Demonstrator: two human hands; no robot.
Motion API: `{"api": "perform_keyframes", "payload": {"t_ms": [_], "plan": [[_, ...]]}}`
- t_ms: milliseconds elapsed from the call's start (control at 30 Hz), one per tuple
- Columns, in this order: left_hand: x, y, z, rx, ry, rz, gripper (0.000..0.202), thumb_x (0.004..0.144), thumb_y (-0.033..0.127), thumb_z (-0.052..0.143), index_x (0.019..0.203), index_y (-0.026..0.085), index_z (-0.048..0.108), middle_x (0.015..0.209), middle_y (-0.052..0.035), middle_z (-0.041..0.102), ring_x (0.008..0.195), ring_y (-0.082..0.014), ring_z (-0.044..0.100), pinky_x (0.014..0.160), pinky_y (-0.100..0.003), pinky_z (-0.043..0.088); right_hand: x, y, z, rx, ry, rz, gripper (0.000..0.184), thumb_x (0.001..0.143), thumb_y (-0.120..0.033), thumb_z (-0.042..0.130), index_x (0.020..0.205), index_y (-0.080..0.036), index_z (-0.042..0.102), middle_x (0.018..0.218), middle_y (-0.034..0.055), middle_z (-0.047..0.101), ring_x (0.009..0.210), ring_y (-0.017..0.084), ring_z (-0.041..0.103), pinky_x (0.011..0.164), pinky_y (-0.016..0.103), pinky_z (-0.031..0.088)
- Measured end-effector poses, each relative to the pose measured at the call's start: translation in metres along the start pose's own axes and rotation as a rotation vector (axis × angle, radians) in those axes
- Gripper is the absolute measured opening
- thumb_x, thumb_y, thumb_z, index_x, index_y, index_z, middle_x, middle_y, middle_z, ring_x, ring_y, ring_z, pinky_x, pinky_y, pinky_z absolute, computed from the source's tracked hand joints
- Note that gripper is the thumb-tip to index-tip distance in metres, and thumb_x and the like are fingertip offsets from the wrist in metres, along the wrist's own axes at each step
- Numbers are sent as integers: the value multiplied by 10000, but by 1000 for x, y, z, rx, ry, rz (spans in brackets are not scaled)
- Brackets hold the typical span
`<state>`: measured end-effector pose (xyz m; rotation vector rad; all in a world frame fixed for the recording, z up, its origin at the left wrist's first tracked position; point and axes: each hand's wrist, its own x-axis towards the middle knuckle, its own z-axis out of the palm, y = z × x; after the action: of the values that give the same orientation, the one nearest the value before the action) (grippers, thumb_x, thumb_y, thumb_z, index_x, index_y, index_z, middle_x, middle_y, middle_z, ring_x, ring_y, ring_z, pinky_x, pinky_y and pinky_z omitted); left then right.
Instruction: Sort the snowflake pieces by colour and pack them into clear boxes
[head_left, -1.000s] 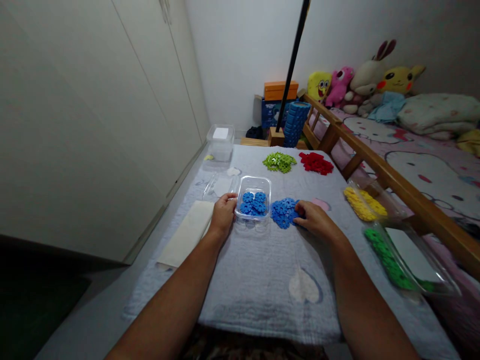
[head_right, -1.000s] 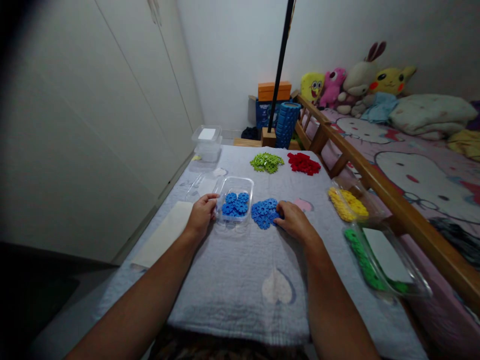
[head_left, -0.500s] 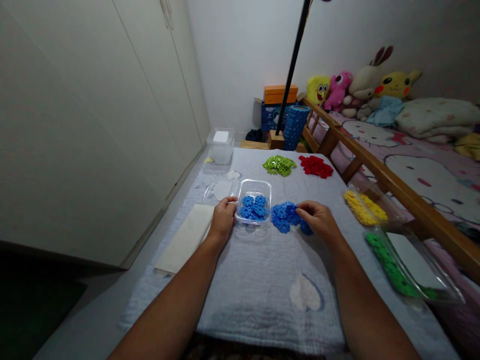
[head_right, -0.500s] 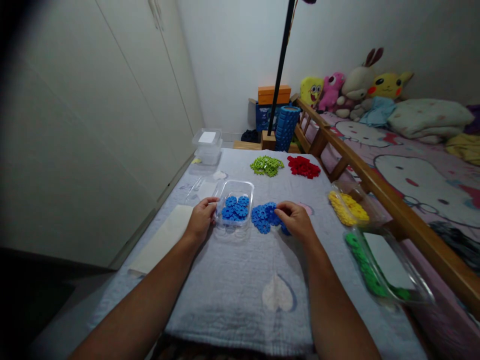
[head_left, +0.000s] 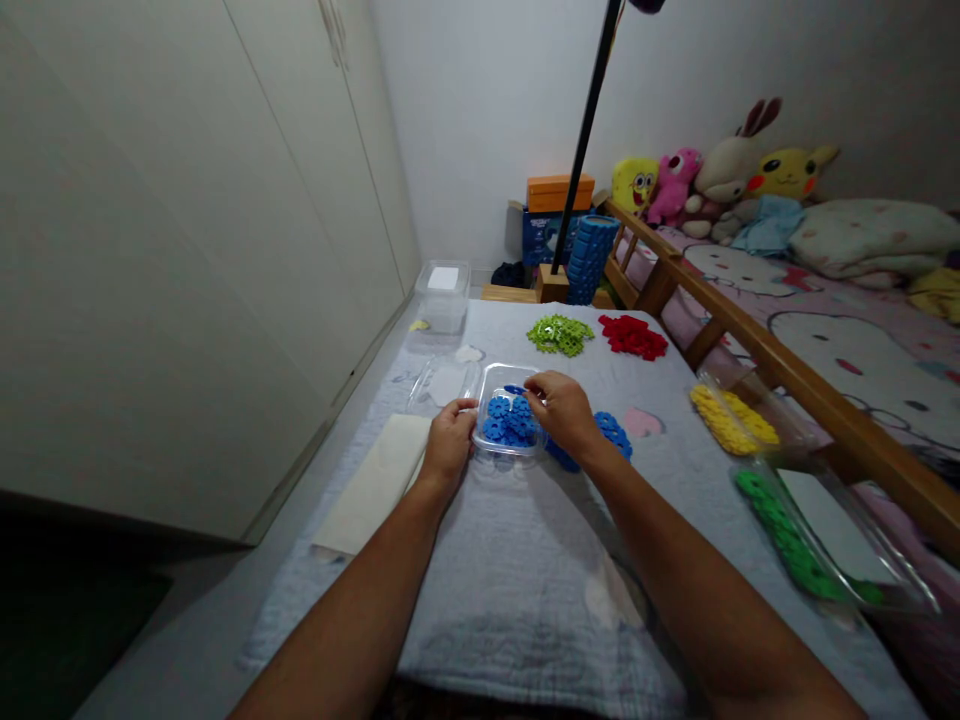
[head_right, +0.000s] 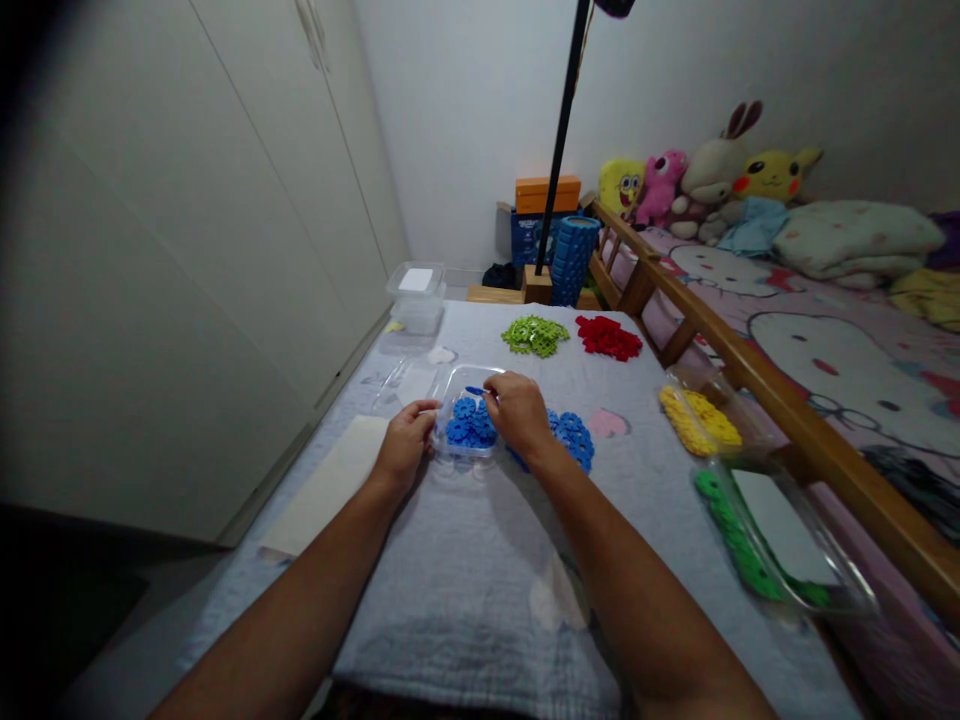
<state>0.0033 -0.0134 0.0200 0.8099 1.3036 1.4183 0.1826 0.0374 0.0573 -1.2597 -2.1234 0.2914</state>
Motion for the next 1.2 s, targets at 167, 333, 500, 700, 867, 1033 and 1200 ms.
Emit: {"api": "perform_keyframes", "payload": {"t_ms": [167,333,500,700,867,1033,1200], "plan": [[0,-1,-1,12,-7,4,261,683,301,633,899,156,636,495,85,478,387,-73,373,379,-193,294,-18,4,-4,67,-58,-14,139,869,-186,593,899,-201,728,882,70,747,799,192,657,793,312,484],[-1,-1,-1,29,2,19,249,684,293,635,892,157,650,506,79,479,388,-73,383,381,-193,296,-47,30,-38,117,102,130,186,869,-268,549,878,-207,724,904,68,753,825,204,672,799,320,499],[0,-1,-1,24,9,-1,260,677,290,642,902,161,647,504,84,475,379,-72,377,376,-192,292,-68,74,-56,5,194,329,230,834,-323,551,889,-190,729,898,85,726,763,207,633,769,333,500],[-2,0,1,35,6,2,271,678,293,631,913,160,639,498,91,468,374,-70,371,371,-191,300,-82,120,-44,-176,140,454,259,825,-218,502,888,-164,747,920,116,689,872,228,626,867,352,484],[-3,2,2,18,-1,-1,258,670,302,635,889,166,636,487,93,461,366,-70,363,367,-192,290,-84,127,-38,-223,25,421,357,741,-86,480,954,-155,758,965,114,695,942,215,626,902,310,464],[-2,2,2,20,3,-5,268,662,302,644,892,163,643,482,91,461,371,-70,363,370,-191,281,-84,123,-44,-137,-69,360,334,734,-126,534,989,-183,742,954,75,707,920,201,628,858,296,478],[-2,0,1,50,7,7,276,667,306,632,901,160,640,496,88,471,384,-71,370,375,-194,307,-83,118,-47,-40,-109,297,319,730,-175,552,982,-150,744,890,76,705,821,200,625,777,301,488]]}}
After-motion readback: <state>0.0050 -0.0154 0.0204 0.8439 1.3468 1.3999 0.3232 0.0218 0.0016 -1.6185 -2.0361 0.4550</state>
